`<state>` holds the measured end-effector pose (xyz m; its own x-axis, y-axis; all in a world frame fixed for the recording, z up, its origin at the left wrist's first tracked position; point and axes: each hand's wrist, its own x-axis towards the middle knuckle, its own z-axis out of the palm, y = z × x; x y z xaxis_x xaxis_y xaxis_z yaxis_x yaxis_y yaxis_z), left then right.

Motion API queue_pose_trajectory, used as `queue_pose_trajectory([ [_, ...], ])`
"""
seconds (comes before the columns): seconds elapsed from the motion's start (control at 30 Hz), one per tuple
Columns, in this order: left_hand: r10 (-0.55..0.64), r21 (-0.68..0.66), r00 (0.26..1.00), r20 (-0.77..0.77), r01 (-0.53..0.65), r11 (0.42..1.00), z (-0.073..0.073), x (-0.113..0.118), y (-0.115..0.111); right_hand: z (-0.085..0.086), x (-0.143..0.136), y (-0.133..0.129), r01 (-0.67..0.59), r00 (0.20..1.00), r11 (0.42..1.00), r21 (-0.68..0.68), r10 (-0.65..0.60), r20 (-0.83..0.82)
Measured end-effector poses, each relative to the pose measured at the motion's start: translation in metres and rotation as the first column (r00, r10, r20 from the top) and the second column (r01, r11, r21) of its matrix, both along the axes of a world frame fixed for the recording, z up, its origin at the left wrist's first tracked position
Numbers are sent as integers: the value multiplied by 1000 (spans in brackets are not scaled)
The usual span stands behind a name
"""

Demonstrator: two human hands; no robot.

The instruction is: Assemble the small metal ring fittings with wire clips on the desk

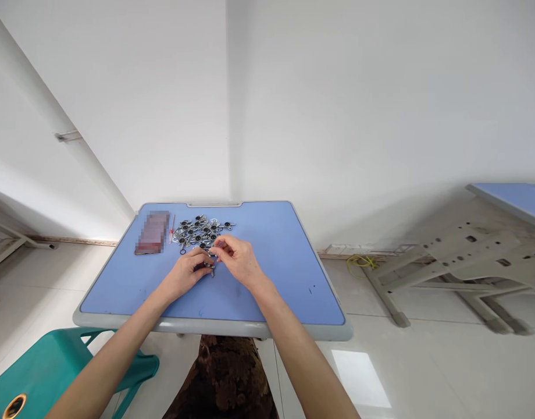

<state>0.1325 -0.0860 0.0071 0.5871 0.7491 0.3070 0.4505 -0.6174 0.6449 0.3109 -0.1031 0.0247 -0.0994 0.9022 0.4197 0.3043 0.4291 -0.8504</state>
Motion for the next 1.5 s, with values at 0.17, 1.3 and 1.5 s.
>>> queue_pose_trajectory([
  [0.17,16,-93,999,31,-13,996,5,-1,-1,5,3,-2,-56,998,998,-18,56,25],
  [1.3,-71,-93,997,21,73,993,3,-5,7,2,1,1,-117,984,983,142,95,154],
  [1.5,-69,-101,997,29,72,992,0,-5,9,-2,-6,5,-33,979,978,207,-10,203],
])
